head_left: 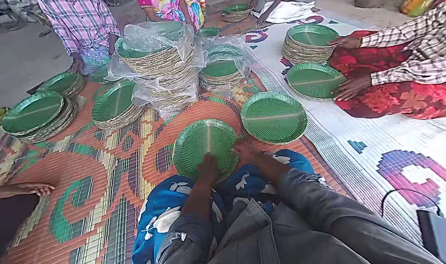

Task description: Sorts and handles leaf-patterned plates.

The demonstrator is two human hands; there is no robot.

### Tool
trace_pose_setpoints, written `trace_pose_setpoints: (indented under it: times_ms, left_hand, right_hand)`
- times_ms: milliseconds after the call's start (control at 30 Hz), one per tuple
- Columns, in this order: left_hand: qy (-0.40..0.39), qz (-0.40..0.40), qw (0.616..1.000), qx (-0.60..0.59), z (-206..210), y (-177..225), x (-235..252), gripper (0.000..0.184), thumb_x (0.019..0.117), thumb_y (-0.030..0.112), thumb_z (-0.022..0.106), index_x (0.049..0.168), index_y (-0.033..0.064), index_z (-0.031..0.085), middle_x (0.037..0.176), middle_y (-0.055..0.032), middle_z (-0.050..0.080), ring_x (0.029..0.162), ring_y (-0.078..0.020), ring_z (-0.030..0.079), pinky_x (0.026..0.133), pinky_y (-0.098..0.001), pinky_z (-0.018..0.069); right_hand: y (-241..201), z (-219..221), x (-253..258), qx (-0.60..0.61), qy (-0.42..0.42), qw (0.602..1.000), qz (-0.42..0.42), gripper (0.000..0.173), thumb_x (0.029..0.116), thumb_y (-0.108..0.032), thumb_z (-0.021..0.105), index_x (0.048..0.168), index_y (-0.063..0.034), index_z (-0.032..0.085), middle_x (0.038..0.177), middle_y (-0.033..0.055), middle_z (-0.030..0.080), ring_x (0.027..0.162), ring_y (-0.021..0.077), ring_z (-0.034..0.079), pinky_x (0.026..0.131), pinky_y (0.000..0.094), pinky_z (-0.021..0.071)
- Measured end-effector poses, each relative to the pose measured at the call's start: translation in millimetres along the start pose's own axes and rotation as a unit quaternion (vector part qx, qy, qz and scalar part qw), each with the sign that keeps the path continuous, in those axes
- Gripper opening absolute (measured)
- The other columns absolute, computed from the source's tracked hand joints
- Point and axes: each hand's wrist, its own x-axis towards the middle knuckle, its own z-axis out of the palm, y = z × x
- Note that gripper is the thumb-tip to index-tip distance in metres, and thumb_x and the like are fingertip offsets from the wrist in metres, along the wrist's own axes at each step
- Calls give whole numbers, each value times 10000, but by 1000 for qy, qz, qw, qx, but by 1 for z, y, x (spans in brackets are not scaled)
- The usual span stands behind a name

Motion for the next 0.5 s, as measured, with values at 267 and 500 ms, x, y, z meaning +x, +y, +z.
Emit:
trace_pose_setpoints:
  times_ms: [267,500]
  left_hand:
    - [4,6,1000,6,-1,-3,9,848,1002,333,655,1655,114,159,1737,-148,41,1603,-350,66,1191,-682,232]
    - [35,9,999,-25,-1,-5,11,842,993,327,669,1653,129,183,1736,-125,89,1601,-334,97,1195,-676,234]
  right_hand:
    - [20,-35,5,-5,-5,931,365,411,1038,34,446,1443,60,512,1533,271,473,1470,419,408,1171,617,312]
    - [38,-33,1,46,197,925,321,365,1110,-201,422,1318,-21,662,1401,223,612,1371,388,524,1124,589,356]
